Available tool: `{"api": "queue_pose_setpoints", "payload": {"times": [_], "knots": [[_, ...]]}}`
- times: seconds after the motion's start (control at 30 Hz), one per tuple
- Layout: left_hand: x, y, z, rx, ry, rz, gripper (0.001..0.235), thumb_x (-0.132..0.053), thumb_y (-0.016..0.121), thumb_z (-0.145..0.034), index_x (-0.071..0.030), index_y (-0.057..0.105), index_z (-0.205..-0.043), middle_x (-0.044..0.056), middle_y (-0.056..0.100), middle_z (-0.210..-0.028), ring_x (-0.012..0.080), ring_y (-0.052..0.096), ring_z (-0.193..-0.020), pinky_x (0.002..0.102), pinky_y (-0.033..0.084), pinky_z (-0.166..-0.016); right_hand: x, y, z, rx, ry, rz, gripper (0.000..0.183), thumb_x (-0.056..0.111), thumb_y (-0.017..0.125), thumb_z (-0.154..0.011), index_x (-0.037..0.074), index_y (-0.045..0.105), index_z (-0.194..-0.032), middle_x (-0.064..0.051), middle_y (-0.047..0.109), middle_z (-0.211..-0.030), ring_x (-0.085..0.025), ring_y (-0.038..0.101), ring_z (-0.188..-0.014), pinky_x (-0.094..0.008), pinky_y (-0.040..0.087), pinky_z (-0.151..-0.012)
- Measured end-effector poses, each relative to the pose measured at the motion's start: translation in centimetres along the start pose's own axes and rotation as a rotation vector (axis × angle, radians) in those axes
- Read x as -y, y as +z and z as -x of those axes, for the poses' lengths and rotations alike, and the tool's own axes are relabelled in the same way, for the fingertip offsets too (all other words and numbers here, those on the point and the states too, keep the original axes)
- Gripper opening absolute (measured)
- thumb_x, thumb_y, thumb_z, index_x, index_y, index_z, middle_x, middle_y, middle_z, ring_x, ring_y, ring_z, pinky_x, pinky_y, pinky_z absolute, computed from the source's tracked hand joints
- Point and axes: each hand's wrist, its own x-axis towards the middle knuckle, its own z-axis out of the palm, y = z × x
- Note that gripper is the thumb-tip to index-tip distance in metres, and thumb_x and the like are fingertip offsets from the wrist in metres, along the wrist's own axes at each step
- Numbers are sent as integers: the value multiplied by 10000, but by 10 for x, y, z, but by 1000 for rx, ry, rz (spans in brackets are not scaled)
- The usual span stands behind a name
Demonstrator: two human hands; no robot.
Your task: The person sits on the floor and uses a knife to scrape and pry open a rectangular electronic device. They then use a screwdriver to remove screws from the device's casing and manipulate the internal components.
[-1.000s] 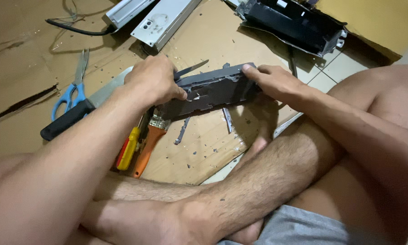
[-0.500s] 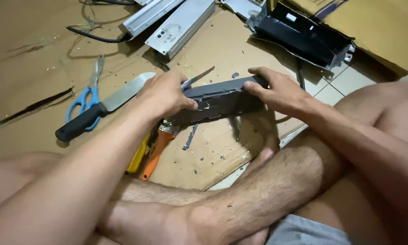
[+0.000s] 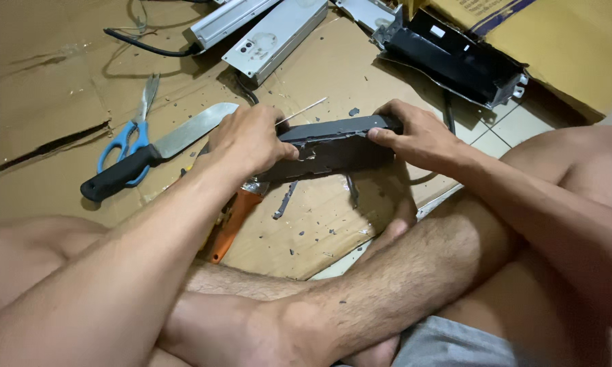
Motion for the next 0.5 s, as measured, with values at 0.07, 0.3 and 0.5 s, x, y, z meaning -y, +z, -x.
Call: {"api": "queue_pose_setpoints", "payload": {"times": [0.07,0.3,0.5], "knots": [[-1,-1,1,-20,4,3,409,-338,849,-762,-202,773,-1141,197,716,-1021,430,697,-1065,534,515,-945,5,0,5,-13,3,-1,486,486,648,-907,288,619,-1349,-83,685,-1241,-321,614,-1235,-498,445,-1081],[5,12,5,-63,13,60,315,-253,800,-835,-169,774,-1137,185,724,-979,421,713,-1016,544,515,-929,15,1,22,-45,24,-42,509,465,654,-898,221,626,-1343,-141,674,-1266,-365,601,-1255,-515,443,-1076],[1,3,19,-68,106,1,412,-236,818,-824,-98,735,-1204,215,725,-1071,445,688,-1078,597,511,-944,6,-2,15,7,25,37,565,491,715,-848,263,616,-1355,-85,683,-1247,-314,617,-1237,-490,469,-1054]]}}
